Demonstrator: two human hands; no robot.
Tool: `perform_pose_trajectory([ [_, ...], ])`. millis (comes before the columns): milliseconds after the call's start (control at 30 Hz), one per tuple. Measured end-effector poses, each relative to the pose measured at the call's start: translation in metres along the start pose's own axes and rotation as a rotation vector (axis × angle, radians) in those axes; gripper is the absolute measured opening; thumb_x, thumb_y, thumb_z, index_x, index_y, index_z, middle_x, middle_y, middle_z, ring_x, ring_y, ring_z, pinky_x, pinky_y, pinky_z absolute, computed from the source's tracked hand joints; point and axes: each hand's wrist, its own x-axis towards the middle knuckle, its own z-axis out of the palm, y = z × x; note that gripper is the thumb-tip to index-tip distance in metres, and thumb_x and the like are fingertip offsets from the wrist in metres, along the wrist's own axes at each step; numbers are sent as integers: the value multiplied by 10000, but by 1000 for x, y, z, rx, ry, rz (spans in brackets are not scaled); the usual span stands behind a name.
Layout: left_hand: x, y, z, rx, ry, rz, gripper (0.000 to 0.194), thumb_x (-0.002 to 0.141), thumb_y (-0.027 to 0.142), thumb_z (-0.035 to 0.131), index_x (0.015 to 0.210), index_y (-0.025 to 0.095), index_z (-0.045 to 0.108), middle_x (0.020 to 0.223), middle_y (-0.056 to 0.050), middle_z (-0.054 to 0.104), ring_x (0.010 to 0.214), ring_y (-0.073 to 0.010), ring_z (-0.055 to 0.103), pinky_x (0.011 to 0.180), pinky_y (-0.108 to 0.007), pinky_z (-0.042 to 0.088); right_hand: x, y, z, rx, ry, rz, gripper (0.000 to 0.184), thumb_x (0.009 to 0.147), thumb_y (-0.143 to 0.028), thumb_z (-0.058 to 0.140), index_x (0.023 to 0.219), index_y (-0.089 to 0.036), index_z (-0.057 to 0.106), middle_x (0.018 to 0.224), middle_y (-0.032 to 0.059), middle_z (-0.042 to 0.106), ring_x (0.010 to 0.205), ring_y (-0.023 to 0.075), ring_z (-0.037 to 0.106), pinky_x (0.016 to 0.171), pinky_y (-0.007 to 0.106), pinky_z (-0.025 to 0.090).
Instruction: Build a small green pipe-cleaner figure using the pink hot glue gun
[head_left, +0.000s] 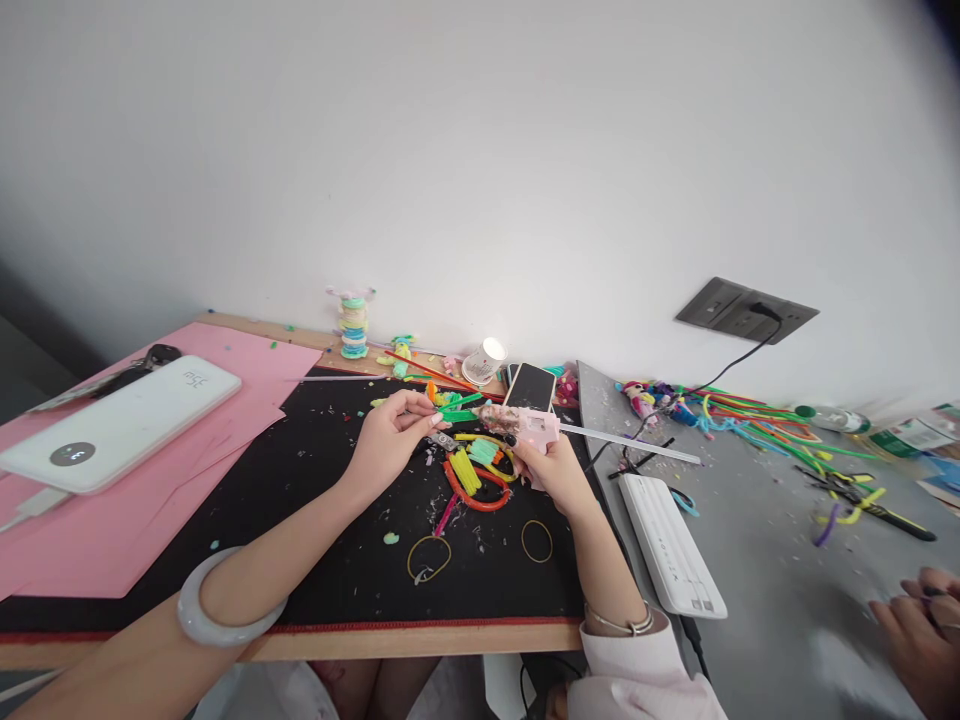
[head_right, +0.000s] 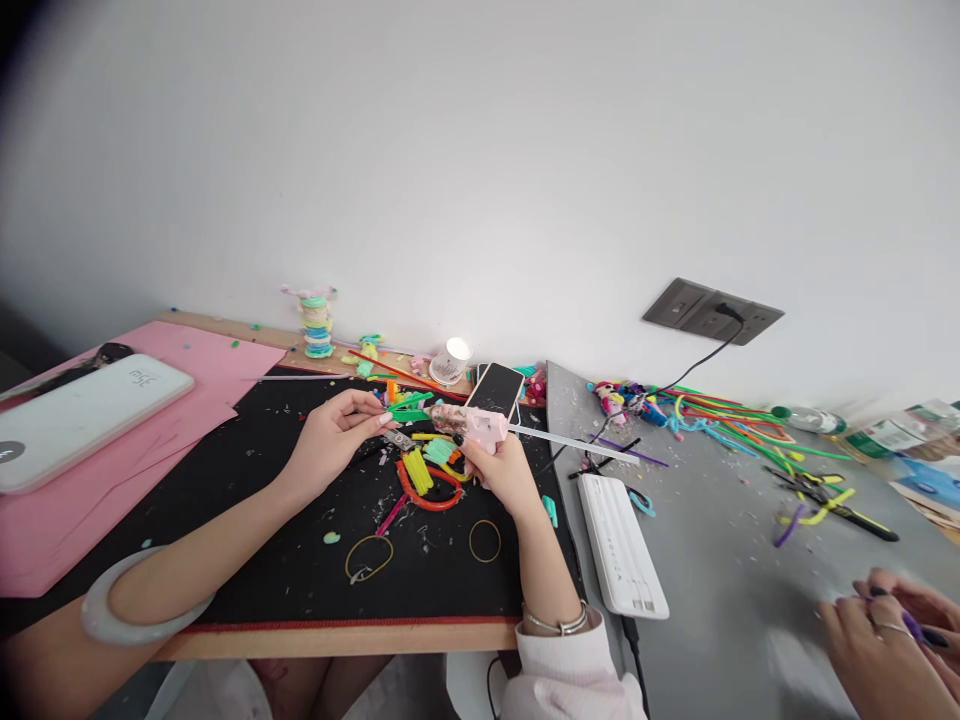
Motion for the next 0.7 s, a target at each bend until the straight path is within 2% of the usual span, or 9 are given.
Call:
perform_pose_trajectory([
  [267, 0, 1, 0, 2, 18, -1, 257, 686, 325, 702, 825, 165, 556, 787, -8, 617, 781, -198, 671, 756, -349, 537, 0, 2, -2, -11, 7, 4, 290, 765, -421, 588, 653, -156, 550, 504, -16, 534, 387, 78, 402, 369, 202, 293],
  [467, 0, 0, 0, -11, 22, 10, 244, 687, 309, 701, 823, 164, 559, 781, -8, 614, 776, -201, 671, 755, -354, 534, 1, 6, -3, -13, 20, -2, 328, 758, -435, 593, 590, -164, 518, 476, -24, 519, 381, 75, 404, 377, 200, 301],
  [700, 1, -1, 0, -10, 26, 26, 227, 693, 296, 698, 819, 166, 560, 781, -6, 610, 765, -195, 671, 757, -351, 534, 1, 5, -4, -21, 33, 13, 317, 750, -437, 595, 603, -161, 539, 475, -21, 520, 377, 76, 394, 364, 198, 283],
])
